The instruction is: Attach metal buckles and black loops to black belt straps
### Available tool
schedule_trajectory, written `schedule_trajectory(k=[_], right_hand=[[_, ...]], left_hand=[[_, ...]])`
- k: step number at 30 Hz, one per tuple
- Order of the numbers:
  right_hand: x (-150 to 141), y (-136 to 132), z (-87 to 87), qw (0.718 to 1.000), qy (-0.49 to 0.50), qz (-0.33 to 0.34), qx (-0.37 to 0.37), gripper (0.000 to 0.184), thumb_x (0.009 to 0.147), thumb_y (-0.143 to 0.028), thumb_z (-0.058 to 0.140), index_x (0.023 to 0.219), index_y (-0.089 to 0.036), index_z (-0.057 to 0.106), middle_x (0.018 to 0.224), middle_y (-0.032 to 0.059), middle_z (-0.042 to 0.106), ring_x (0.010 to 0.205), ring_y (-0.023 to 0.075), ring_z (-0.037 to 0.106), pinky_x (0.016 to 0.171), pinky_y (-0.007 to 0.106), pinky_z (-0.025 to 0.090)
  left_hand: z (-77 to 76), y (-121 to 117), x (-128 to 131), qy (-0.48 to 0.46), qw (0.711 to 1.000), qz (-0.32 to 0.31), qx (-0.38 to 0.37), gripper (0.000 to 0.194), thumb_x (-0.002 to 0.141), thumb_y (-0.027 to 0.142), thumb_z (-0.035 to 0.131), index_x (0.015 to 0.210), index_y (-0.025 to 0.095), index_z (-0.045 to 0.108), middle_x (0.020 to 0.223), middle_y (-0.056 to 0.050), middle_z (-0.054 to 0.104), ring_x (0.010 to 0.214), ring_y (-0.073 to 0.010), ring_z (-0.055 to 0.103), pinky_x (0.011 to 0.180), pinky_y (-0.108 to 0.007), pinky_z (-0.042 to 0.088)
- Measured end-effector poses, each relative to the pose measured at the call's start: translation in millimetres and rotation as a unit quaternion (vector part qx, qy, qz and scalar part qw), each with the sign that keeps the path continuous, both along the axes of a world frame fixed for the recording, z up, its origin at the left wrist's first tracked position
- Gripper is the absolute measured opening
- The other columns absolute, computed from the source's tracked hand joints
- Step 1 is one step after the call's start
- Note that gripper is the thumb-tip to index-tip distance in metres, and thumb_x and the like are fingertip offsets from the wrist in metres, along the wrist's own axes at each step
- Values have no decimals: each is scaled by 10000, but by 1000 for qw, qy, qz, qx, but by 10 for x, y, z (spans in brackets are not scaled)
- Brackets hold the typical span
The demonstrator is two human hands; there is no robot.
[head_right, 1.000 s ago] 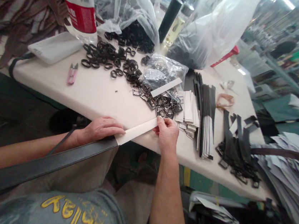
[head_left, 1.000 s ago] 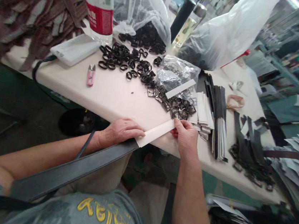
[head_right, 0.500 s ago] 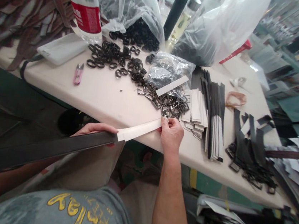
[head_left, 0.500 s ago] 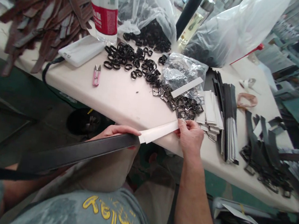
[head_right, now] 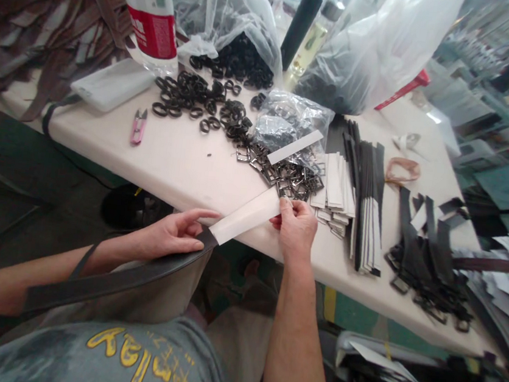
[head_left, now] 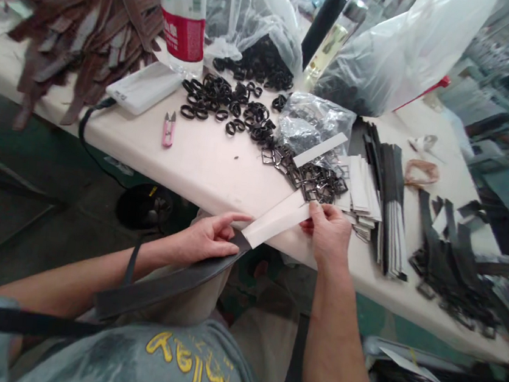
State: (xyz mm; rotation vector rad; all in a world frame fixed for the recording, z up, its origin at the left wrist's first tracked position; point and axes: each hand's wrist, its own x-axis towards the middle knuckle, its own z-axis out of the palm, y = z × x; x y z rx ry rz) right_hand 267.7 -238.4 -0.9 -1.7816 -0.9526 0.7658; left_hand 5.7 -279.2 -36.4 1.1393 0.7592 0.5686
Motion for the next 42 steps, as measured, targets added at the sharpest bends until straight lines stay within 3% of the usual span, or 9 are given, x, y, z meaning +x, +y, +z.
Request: schedule_trajectory(k=[4,10,26,37,42], right_hand=[[12,19,-21,1000,7,-4,2,283,692,-433,727,713,-183,598,472,-61,581,379,103,566,364,180,470],[25,98,-21,999,-34,26,6,277,709,-432,724,721,-187,595,456,-64,570,375,116,567,357,190,452],[-95,123,-9,999,-34,21,1,280,704,-455,700,724,-207,573,505,-48,563,422,142,556,405,255,473],[-104,106,-51,998,-54,23,16,269,711,-451,684,735,-204,580,528,-45,573,417,142,558,402,255,461],[-107,100,-49,997,-64,27,14,296,713,-485,685,734,-213,570,518,-40,577,425,155,568,406,263,461]], left_hand=[[14,-14,17,63,994,-24,84,747,815,208,625,1501,224,329,661,98,376,559,-64,345,526,-184,275],[-14,-20,7,73,991,-42,108,807,834,188,592,1547,221,215,666,97,369,576,-73,360,545,-193,291],[-40,-37,3,88,987,-42,128,798,849,191,589,1551,243,212,671,90,388,586,-79,370,565,-197,305],[5,-36,7,80,986,-52,135,690,845,191,578,1496,252,355,679,85,421,580,-75,370,549,-186,296],[-5,-39,14,111,981,-45,153,456,833,214,602,1289,193,610,696,54,545,636,-92,479,621,-194,391]])
